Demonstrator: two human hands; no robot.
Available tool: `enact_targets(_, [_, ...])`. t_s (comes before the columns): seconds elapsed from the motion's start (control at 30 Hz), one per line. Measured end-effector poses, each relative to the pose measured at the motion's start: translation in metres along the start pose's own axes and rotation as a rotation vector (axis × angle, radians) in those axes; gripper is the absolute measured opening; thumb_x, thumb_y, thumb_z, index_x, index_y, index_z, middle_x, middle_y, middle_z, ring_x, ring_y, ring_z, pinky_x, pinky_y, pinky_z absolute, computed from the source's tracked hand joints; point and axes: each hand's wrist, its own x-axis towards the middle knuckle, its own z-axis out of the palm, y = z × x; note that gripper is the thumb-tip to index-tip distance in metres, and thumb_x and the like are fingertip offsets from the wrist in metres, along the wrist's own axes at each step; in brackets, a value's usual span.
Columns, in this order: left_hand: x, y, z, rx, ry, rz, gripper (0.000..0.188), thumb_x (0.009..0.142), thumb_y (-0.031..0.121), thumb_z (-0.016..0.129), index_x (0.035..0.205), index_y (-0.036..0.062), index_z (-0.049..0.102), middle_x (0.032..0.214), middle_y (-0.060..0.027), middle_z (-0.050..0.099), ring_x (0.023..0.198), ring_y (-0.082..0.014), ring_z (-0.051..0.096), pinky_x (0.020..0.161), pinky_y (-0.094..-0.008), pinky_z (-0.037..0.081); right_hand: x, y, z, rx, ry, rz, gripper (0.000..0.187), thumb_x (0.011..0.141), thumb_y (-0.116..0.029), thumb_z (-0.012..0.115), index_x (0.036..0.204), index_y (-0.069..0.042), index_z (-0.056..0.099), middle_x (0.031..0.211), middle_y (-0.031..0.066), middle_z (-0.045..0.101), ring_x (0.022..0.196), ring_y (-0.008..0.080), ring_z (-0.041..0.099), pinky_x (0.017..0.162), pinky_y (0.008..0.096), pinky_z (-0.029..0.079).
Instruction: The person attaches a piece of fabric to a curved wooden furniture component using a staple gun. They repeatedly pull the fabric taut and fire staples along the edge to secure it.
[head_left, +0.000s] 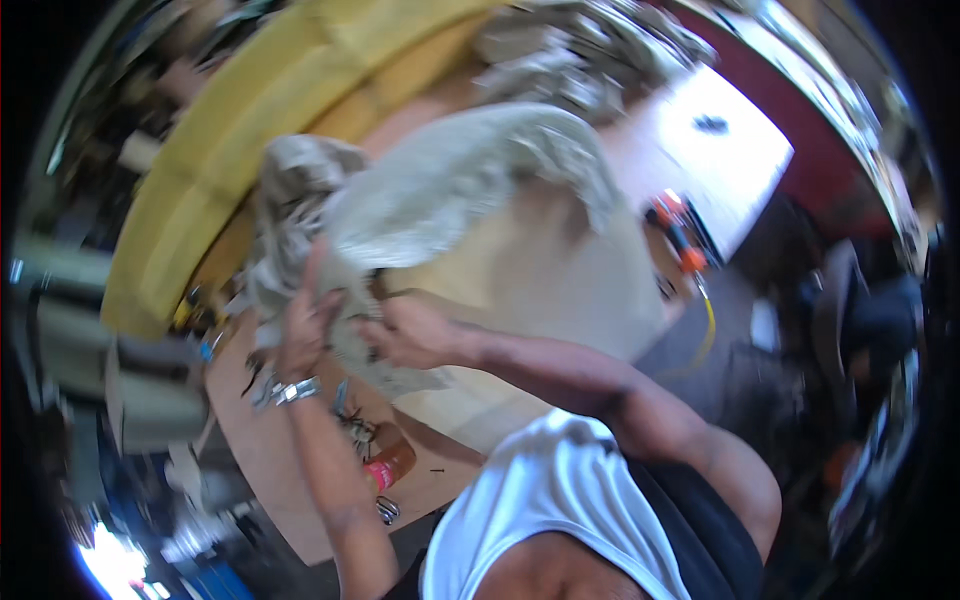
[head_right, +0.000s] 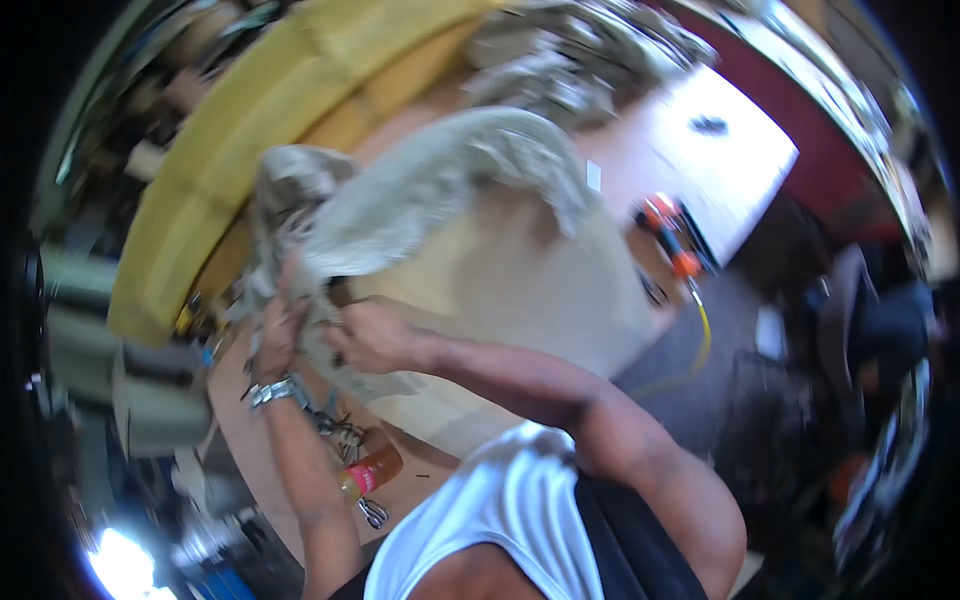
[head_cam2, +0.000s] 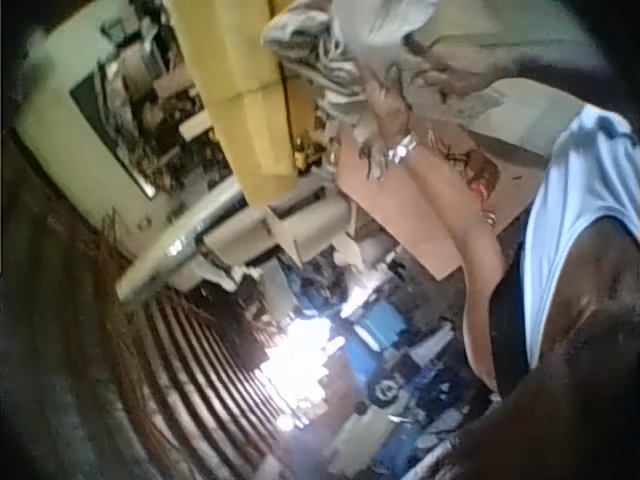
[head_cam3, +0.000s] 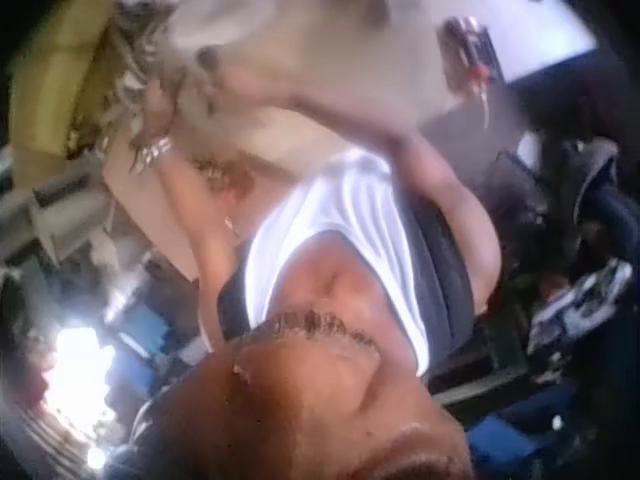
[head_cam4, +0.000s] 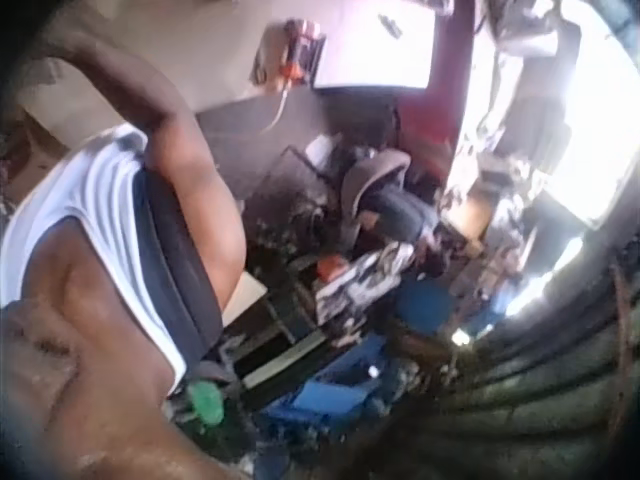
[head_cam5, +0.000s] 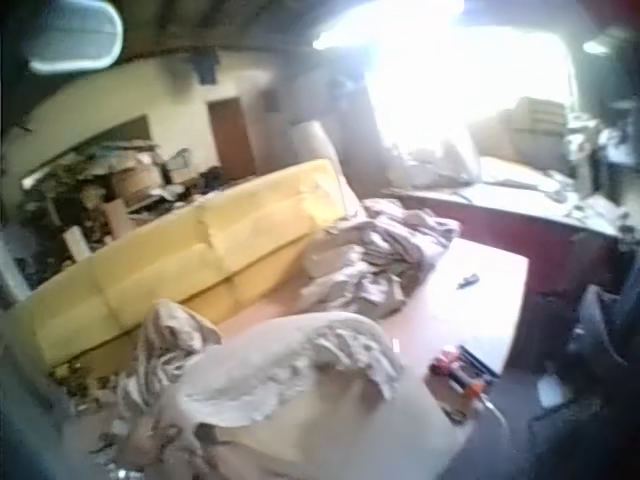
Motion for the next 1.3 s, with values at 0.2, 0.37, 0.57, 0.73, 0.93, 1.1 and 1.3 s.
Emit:
enact_targets(0.2, [0.019, 0.011, 0.015, -0.024, 0.008, -0.032, 0.084, 0.095, 0.047, 0.067, 0.159, 0.0062, 0.030, 0.157, -0.0140, 0.042, 0.140, -0.0222, 0.042, 0.117, -0.0368, 0.031, -0.126, 0.117, -0.117, 0.113, 0.946, -0.642, 0.006, 0.094, 0.000, 0.058, 0.097, -0.005, 0.061, 0.095, 0.0153, 0.066, 0.087, 0.0294, 0.066, 0.073, 0.0389, 0.055])
enact_targets(0.37, [0.008, 0.017, 0.013, 0.129, 0.040, -0.035, 0.079, 0.096, 0.046, 0.067, 0.156, 0.0054, 0.036, 0.156, -0.0136, 0.044, 0.142, -0.0224, 0.041, 0.118, -0.0356, 0.030, -0.252, 0.319, -0.255, -1.003, 1.287, 0.565, 0.050, 0.093, -0.041, 0.067, 0.132, -0.011, 0.061, 0.126, 0.0171, 0.065, 0.117, 0.0335, 0.062, 0.101, 0.0446, 0.047])
enact_targets(0.57, [0.005, 0.027, 0.015, 0.270, 0.179, -0.093, 0.071, 0.095, 0.038, 0.069, 0.153, 0.0070, 0.042, 0.157, -0.0150, 0.043, 0.146, -0.0236, 0.038, 0.120, -0.0350, 0.028, -0.275, 0.331, -0.293, -1.055, 0.564, 1.173, 0.074, 0.090, -0.063, 0.060, 0.138, -0.007, 0.055, 0.126, 0.0176, 0.064, 0.124, 0.0360, 0.058, 0.097, 0.0522, 0.049])
enact_targets(0.73, [-0.007, 0.013, 0.023, 0.305, 0.263, -0.008, 0.072, 0.092, 0.037, 0.073, 0.151, 0.0076, 0.044, 0.156, -0.0167, 0.044, 0.146, -0.0284, 0.039, 0.121, -0.0374, 0.030, -0.252, 0.311, -0.307, -0.899, 0.577, 1.053, 0.057, 0.084, -0.042, 0.067, 0.128, -0.007, 0.063, 0.114, 0.0204, 0.069, 0.108, 0.0346, 0.067, 0.096, 0.0502, 0.048])
enact_targets(0.93, [-0.002, 0.004, 0.027, 0.285, 0.322, 0.089, 0.072, 0.088, 0.032, 0.078, 0.150, 0.0130, 0.047, 0.154, -0.0151, 0.047, 0.143, -0.0289, 0.044, 0.120, -0.0388, 0.032, -0.299, 0.260, -0.313, -0.344, 0.905, 0.751, 0.040, 0.090, -0.042, 0.070, 0.080, -0.003, 0.064, 0.066, 0.0046, 0.059, 0.057, 0.0142, 0.055, 0.054, 0.0360, 0.043])
enact_targets(1.1, [-0.005, -0.006, 0.029, 0.305, 0.344, 0.214, 0.075, 0.084, 0.023, 0.082, 0.150, 0.0123, 0.048, 0.153, -0.0110, 0.049, 0.144, -0.0268, 0.043, 0.121, -0.0385, 0.031, -0.282, 0.101, -0.202, -0.099, 0.956, 0.228, 0.025, 0.093, -0.026, 0.072, 0.093, -0.002, 0.066, 0.075, 0.0015, 0.063, 0.064, 0.0081, 0.056, 0.057, 0.0258, 0.043])
enact_targets(1.3, [-0.002, -0.005, 0.032, 0.358, 0.373, 0.320, 0.079, 0.078, 0.026, 0.084, 0.149, 0.0150, 0.049, 0.151, -0.0103, 0.051, 0.141, -0.0289, 0.045, 0.122, -0.0411, 0.032, -0.221, 0.002, -0.098, 0.105, 0.574, 0.028, 0.017, 0.088, -0.014, 0.068, 0.096, 0.001, 0.066, 0.086, 0.0059, 0.067, 0.070, 0.0146, 0.063, 0.066, 0.0314, 0.051])
